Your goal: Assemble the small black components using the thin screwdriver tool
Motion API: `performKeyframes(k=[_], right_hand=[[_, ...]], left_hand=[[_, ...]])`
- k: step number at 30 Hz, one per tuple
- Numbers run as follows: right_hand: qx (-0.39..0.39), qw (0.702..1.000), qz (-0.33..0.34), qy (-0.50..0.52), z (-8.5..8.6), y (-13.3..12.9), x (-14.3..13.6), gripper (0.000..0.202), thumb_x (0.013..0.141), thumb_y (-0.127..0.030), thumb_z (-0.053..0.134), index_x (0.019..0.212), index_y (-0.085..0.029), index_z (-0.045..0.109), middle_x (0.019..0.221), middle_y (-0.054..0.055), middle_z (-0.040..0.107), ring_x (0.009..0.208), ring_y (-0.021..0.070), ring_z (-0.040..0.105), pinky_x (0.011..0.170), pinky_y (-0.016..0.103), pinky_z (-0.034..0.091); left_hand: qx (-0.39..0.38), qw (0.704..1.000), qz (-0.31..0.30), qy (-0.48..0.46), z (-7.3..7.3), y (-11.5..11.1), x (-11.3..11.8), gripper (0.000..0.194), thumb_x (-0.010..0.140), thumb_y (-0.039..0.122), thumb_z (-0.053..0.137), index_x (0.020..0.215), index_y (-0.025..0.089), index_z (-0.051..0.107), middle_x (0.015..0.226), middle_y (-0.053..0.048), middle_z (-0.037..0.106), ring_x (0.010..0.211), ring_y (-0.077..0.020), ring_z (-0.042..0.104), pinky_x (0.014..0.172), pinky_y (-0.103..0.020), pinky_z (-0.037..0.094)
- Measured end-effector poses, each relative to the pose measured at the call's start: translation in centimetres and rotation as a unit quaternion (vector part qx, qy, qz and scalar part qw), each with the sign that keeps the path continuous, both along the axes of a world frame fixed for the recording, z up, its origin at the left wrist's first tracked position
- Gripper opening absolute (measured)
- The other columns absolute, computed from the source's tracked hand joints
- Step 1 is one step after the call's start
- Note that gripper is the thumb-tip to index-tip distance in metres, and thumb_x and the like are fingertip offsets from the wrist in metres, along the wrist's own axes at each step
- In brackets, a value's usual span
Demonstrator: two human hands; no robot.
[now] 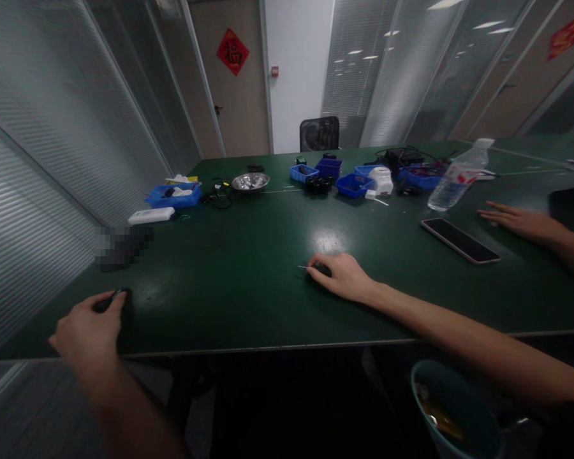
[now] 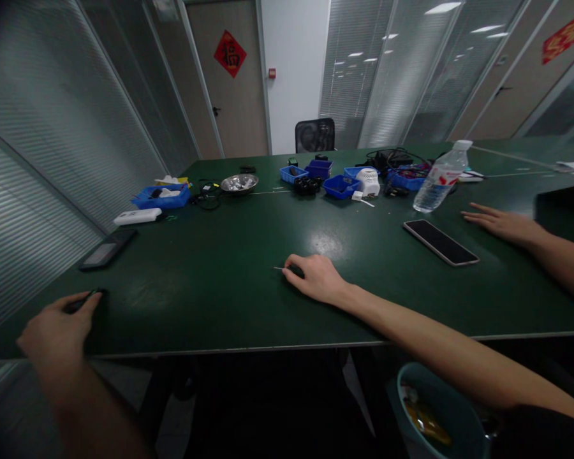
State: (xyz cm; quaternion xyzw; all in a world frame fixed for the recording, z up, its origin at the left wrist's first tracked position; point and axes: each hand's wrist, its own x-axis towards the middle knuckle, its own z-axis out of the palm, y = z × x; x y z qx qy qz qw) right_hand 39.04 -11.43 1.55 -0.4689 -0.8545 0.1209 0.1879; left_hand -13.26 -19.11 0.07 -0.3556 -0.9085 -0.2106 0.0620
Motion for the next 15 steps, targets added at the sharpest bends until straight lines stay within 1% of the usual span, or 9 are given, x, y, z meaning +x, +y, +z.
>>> performKeyframes(k=[7, 9, 11, 13, 15], right_hand=[[-0.005, 1.0, 0.003, 0.002, 0.3, -0.1, -0.1, 0.032, 0.107, -0.045, 0.055, 0.115, -0.021, 0.074, 0.071, 0.001, 0.068, 0.061, 0.0158, 0.058, 0.062, 0.029, 0.034], [-0.006, 1.0, 0.002, 0.002, 0.3, -0.1, -0.1, 0.032, 0.106, -0.045, 0.055, 0.115, -0.021, 0.074, 0.07, 0.001, 0.067, 0.061, 0.0156, 0.058, 0.062, 0.029, 0.033], [-0.004, 1.0, 0.0, -0.001, 0.2, -0.1, -0.1, 0.032, 0.106, -0.045, 0.055, 0.114, -0.021, 0.074, 0.07, 0.0, 0.066, 0.061, 0.0154, 0.057, 0.062, 0.029, 0.033], [-0.002, 1.0, 0.0, 0.0, 0.1, -0.1, -0.1, 0.032, 0.106, -0.045, 0.055, 0.114, -0.021, 0.074, 0.07, 0.0, 0.066, 0.061, 0.0154, 0.057, 0.062, 0.029, 0.032], [-0.001, 1.0, 0.0, -0.001, 0.1, 0.0, -0.1, 0.032, 0.106, -0.045, 0.055, 0.114, -0.021, 0.074, 0.071, 0.001, 0.066, 0.062, 0.0157, 0.057, 0.063, 0.029, 0.033]], left_hand=[[-0.007, 1.0, 0.0, 0.004, 0.5, -0.4, 0.7, 0.068, 0.093, 0.07, 0.049, 0.126, 0.017, 0.077, 0.128, -0.022, 0.072, 0.119, -0.0444, 0.065, 0.097, -0.052, 0.047], [-0.019, 1.0, -0.004, 0.003, 0.7, -0.4, 1.0, 0.07, 0.094, 0.07, 0.048, 0.127, 0.016, 0.077, 0.127, -0.023, 0.072, 0.118, -0.0453, 0.065, 0.096, -0.053, 0.047], [-0.033, 0.999, -0.016, -0.004, 0.8, -0.2, 1.6, 0.067, 0.095, 0.068, 0.049, 0.127, 0.017, 0.077, 0.125, -0.023, 0.073, 0.115, -0.0455, 0.066, 0.094, -0.053, 0.048], [-0.045, 0.997, -0.054, -0.019, 0.8, 0.3, 3.0, 0.058, 0.094, 0.064, 0.055, 0.124, 0.019, 0.079, 0.123, -0.021, 0.074, 0.112, -0.0435, 0.067, 0.091, -0.051, 0.049], [-0.041, 0.99, -0.131, -0.034, 0.8, 1.0, 5.7, 0.048, 0.095, 0.059, 0.061, 0.118, 0.021, 0.08, 0.123, -0.017, 0.075, 0.11, -0.039, 0.069, 0.09, -0.046, 0.051]])
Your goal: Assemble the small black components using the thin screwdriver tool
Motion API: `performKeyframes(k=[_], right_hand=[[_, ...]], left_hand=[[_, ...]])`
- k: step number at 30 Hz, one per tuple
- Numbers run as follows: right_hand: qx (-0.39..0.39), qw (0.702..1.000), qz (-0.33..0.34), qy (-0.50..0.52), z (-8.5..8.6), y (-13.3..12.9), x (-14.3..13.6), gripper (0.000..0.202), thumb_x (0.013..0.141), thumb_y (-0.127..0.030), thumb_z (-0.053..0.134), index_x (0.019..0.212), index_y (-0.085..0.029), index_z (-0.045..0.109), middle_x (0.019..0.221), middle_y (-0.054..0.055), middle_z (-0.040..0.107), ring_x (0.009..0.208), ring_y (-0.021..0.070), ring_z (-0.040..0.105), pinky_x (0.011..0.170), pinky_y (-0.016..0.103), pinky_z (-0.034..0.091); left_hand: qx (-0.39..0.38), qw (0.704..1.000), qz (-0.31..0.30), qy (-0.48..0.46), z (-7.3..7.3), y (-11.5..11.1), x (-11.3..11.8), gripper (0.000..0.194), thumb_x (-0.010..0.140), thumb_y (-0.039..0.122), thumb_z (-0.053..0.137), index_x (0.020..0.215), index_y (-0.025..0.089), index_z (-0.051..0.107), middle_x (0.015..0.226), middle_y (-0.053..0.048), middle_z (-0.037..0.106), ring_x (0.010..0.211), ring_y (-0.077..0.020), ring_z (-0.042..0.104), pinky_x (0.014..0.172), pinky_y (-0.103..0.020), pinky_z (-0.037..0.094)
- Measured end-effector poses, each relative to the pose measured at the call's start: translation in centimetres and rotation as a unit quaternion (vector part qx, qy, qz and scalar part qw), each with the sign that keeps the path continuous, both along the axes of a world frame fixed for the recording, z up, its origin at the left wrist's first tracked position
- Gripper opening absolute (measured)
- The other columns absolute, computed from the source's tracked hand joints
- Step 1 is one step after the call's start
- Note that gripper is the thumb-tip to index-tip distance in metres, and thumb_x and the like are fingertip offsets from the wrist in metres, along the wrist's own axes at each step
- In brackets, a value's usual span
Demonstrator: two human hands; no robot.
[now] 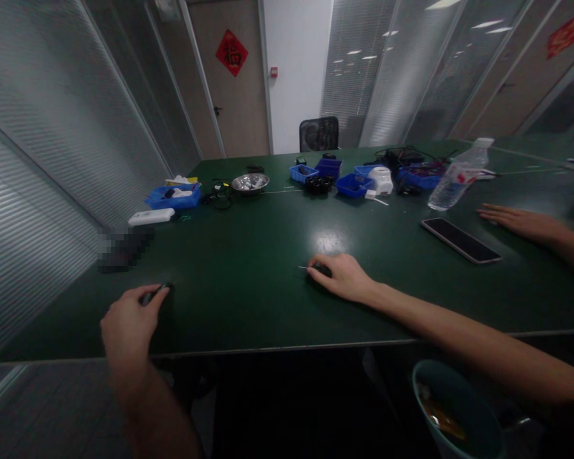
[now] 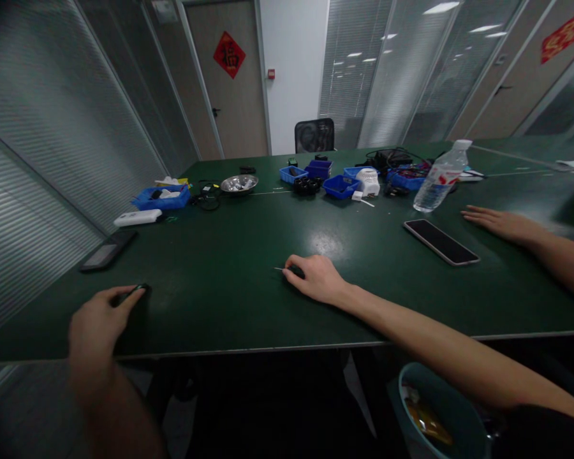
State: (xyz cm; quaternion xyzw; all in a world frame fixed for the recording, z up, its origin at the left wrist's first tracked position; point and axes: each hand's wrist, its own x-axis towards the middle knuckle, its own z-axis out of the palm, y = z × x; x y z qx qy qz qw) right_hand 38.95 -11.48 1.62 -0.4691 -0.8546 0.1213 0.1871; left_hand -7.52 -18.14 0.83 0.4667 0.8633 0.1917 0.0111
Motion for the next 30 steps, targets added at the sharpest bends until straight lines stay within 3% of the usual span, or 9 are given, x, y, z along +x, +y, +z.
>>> performKeyframes(k=[3, 7, 10, 12, 18, 30], right_hand=[[0.001, 1.0, 0.005, 0.003, 0.0, 0.0, 0.1, 0.032, 0.107, -0.045, 0.054, 0.114, -0.021, 0.074, 0.071, 0.001, 0.066, 0.062, 0.0159, 0.058, 0.063, 0.029, 0.033], [0.0, 0.998, 0.056, 0.012, 0.1, -0.2, 0.3, 0.032, 0.106, -0.044, 0.054, 0.115, -0.02, 0.073, 0.071, 0.0, 0.066, 0.06, 0.0145, 0.056, 0.062, 0.028, 0.033], [0.008, 0.993, 0.115, 0.014, 0.2, -0.4, 0.4, 0.029, 0.105, -0.042, 0.055, 0.113, -0.02, 0.072, 0.073, 0.0, 0.067, 0.061, 0.0141, 0.057, 0.064, 0.028, 0.035], [0.001, 0.989, 0.147, 0.021, 0.2, -0.6, 0.5, 0.028, 0.105, -0.041, 0.055, 0.112, -0.02, 0.072, 0.075, 0.001, 0.069, 0.062, 0.0139, 0.059, 0.065, 0.027, 0.037], [-0.019, 0.98, 0.194, 0.035, 0.5, -1.0, 0.4, 0.026, 0.103, -0.039, 0.056, 0.11, -0.019, 0.072, 0.077, 0.001, 0.071, 0.062, 0.0134, 0.06, 0.064, 0.026, 0.038], [0.005, 0.977, 0.212, 0.031, -0.1, -0.8, 0.5, 0.022, 0.102, -0.035, 0.059, 0.109, -0.018, 0.071, 0.076, 0.001, 0.072, 0.06, 0.0128, 0.06, 0.062, 0.025, 0.038]], left_hand=[[0.042, 0.986, -0.16, -0.025, -0.2, 0.7, 6.7, 0.028, 0.096, 0.044, 0.067, 0.109, 0.023, 0.081, 0.123, -0.011, 0.076, 0.111, -0.0326, 0.069, 0.096, -0.042, 0.05], [0.103, 0.921, -0.369, -0.074, -0.5, 0.0, 16.7, 0.014, 0.099, 0.033, 0.067, 0.104, 0.026, 0.078, 0.119, -0.008, 0.076, 0.115, -0.0284, 0.067, 0.101, -0.044, 0.048], [0.115, 0.89, -0.43, -0.1, -0.6, -0.9, 21.1, 0.008, 0.099, 0.028, 0.07, 0.105, 0.027, 0.075, 0.12, -0.008, 0.075, 0.118, -0.0277, 0.065, 0.1, -0.046, 0.047], [0.117, 0.881, -0.445, -0.107, -0.6, -1.2, 22.0, 0.008, 0.099, 0.027, 0.071, 0.106, 0.028, 0.074, 0.12, -0.008, 0.074, 0.118, -0.0276, 0.064, 0.099, -0.047, 0.046], [0.099, 0.88, -0.451, -0.111, -0.6, -1.0, 21.5, 0.008, 0.099, 0.024, 0.07, 0.107, 0.027, 0.072, 0.122, -0.007, 0.074, 0.12, -0.0267, 0.062, 0.101, -0.048, 0.044], [0.1, 0.884, -0.445, -0.102, -0.2, -1.3, 21.9, 0.01, 0.099, 0.019, 0.071, 0.106, 0.025, 0.07, 0.121, -0.002, 0.074, 0.119, -0.0241, 0.062, 0.101, -0.042, 0.042]])
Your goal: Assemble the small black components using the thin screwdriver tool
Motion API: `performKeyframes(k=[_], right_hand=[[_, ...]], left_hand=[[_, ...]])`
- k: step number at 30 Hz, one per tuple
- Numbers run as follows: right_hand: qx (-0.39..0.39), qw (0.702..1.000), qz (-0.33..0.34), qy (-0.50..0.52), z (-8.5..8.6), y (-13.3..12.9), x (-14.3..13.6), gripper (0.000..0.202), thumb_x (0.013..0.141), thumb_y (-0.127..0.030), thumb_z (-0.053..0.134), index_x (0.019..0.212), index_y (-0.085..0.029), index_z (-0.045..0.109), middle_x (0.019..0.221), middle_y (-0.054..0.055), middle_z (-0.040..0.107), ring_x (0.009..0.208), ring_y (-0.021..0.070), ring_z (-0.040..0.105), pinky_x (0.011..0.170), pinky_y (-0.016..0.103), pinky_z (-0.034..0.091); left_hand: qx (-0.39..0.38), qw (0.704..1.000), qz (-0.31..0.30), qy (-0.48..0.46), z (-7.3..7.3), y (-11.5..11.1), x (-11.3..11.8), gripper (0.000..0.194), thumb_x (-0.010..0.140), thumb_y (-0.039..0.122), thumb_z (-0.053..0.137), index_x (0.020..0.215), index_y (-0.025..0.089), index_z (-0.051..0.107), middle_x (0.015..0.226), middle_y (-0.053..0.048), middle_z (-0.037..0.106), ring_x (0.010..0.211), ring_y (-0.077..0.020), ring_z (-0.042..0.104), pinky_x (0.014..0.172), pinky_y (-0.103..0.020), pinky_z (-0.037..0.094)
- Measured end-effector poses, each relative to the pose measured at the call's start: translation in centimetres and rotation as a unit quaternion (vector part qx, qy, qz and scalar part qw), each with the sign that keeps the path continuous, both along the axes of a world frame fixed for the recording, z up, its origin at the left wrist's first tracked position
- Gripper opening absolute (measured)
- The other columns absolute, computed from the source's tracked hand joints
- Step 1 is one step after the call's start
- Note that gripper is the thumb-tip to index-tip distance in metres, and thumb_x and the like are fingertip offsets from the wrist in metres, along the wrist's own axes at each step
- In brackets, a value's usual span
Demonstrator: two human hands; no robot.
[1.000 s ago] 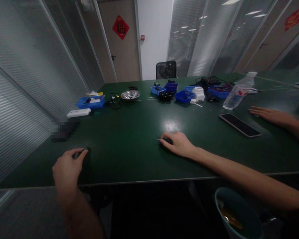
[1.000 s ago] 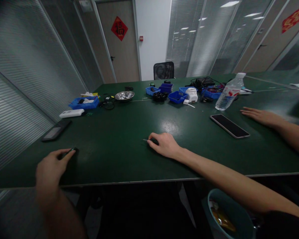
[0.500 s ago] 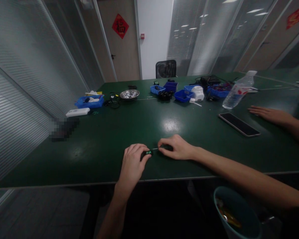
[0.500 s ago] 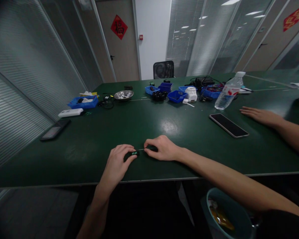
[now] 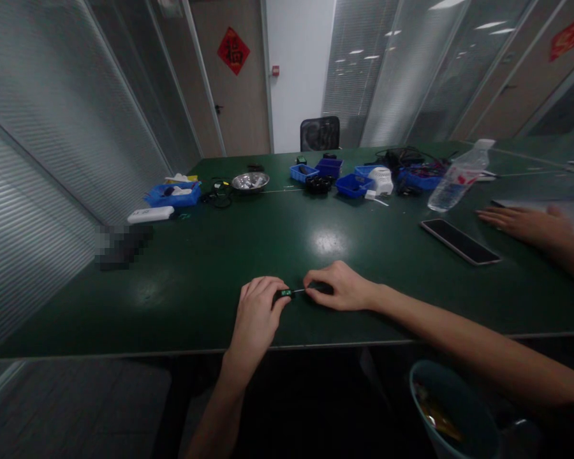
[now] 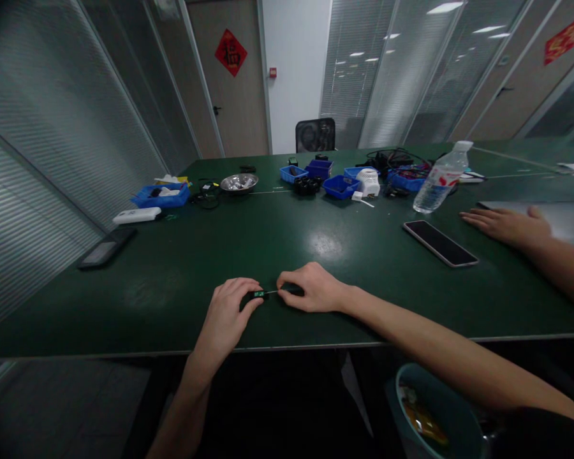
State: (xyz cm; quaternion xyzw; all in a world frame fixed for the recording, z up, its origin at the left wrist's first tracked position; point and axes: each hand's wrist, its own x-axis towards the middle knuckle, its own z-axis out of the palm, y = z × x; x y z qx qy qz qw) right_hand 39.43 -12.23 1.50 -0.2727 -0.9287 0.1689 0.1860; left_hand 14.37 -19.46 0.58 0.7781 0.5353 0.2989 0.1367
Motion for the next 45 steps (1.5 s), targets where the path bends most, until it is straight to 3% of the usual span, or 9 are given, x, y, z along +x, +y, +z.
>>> performKeyframes(k=[20, 38, 45], right_hand=[[0.012, 1.0, 0.017, -0.008, -0.05, -0.09, 0.09, 0.024, 0.106, -0.038, 0.057, 0.113, -0.019, 0.07, 0.081, 0.002, 0.074, 0.063, 0.0128, 0.063, 0.063, 0.026, 0.039], [0.083, 0.994, 0.065, -0.043, 0.09, -0.59, -0.13, 0.031, 0.114, -0.042, 0.044, 0.122, -0.018, 0.063, 0.099, 0.006, 0.075, 0.072, 0.0145, 0.064, 0.064, 0.028, 0.038], [0.062, 0.995, 0.049, -0.055, 0.1, -0.63, -0.4, 0.033, 0.114, -0.044, 0.043, 0.123, -0.019, 0.063, 0.097, 0.006, 0.075, 0.071, 0.0152, 0.064, 0.064, 0.029, 0.038]], left_hand=[[-0.003, 1.0, 0.002, 0.008, 0.37, -0.05, 0.11, 0.009, 0.099, 0.02, 0.071, 0.107, 0.024, 0.071, 0.122, -0.003, 0.074, 0.12, -0.0248, 0.062, 0.101, -0.043, 0.043], [-0.014, 1.0, -0.009, -0.003, 0.55, 0.09, -0.11, 0.009, 0.1, 0.016, 0.066, 0.103, 0.024, 0.07, 0.119, -0.003, 0.074, 0.118, -0.0241, 0.062, 0.101, -0.041, 0.042], [-0.009, 1.0, -0.002, 0.006, 0.43, 0.04, -0.09, 0.01, 0.1, 0.016, 0.065, 0.103, 0.024, 0.069, 0.117, -0.003, 0.074, 0.115, -0.025, 0.062, 0.099, -0.042, 0.043]])
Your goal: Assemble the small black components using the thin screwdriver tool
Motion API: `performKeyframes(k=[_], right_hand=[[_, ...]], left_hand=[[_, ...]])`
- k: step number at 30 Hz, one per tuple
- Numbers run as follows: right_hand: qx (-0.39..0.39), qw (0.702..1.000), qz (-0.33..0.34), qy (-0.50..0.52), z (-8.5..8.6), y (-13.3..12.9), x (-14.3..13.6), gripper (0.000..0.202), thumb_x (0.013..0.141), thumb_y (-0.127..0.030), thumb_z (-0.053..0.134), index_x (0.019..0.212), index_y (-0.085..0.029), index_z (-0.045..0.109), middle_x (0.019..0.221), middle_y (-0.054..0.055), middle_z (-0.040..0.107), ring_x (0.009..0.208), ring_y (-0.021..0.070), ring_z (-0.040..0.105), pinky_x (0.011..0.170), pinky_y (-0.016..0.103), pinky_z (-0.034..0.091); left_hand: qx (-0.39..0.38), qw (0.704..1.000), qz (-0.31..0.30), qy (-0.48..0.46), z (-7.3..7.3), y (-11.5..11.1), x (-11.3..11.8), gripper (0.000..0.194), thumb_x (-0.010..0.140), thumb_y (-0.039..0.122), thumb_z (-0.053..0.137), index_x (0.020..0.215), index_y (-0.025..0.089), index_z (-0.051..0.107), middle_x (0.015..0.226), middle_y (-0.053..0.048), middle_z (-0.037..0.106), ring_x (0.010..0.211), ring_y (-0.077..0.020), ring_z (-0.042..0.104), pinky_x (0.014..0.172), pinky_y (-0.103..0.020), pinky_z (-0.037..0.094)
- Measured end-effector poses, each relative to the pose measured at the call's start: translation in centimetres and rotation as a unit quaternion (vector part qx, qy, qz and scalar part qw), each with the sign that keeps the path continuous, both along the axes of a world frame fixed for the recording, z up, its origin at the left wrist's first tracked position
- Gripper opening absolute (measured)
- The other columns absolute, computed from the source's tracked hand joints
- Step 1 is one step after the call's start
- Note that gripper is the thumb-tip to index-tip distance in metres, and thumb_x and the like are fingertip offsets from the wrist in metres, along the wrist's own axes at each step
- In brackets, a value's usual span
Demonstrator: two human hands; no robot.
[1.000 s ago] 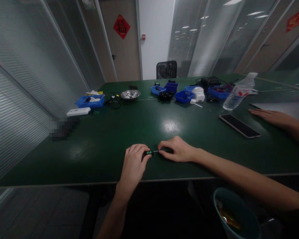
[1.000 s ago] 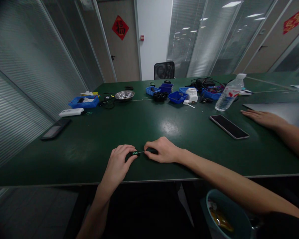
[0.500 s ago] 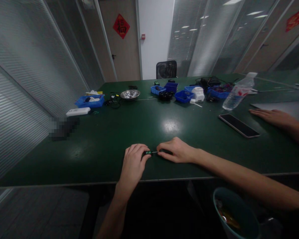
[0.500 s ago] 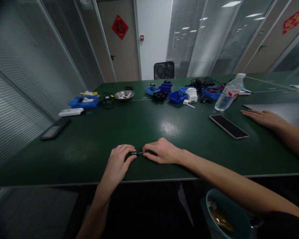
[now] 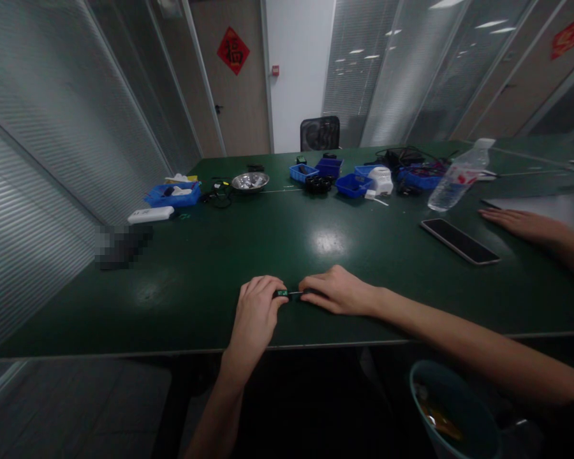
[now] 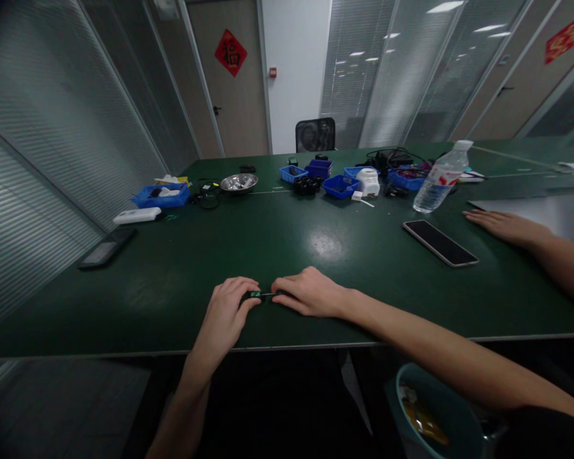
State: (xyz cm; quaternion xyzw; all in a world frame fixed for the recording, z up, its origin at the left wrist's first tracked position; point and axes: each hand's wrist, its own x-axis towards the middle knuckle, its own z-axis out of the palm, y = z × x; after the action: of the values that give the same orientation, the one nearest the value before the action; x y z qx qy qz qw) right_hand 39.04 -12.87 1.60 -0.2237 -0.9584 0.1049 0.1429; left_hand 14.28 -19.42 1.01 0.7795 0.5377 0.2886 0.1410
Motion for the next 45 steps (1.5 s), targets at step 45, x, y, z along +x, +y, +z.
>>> performKeyframes(k=[45], right_hand=[[-0.037, 0.981, -0.183, 0.056, -0.9, 0.6, -0.3, 0.035, 0.107, -0.049, 0.055, 0.119, -0.02, 0.071, 0.073, 0.001, 0.07, 0.06, 0.0155, 0.06, 0.062, 0.028, 0.036]], left_hand=[[-0.012, 0.999, 0.002, -0.036, -0.8, 0.1, 0.1, 0.01, 0.094, 0.026, 0.076, 0.103, 0.024, 0.072, 0.135, -0.006, 0.066, 0.131, -0.029, 0.056, 0.109, -0.049, 0.045]])
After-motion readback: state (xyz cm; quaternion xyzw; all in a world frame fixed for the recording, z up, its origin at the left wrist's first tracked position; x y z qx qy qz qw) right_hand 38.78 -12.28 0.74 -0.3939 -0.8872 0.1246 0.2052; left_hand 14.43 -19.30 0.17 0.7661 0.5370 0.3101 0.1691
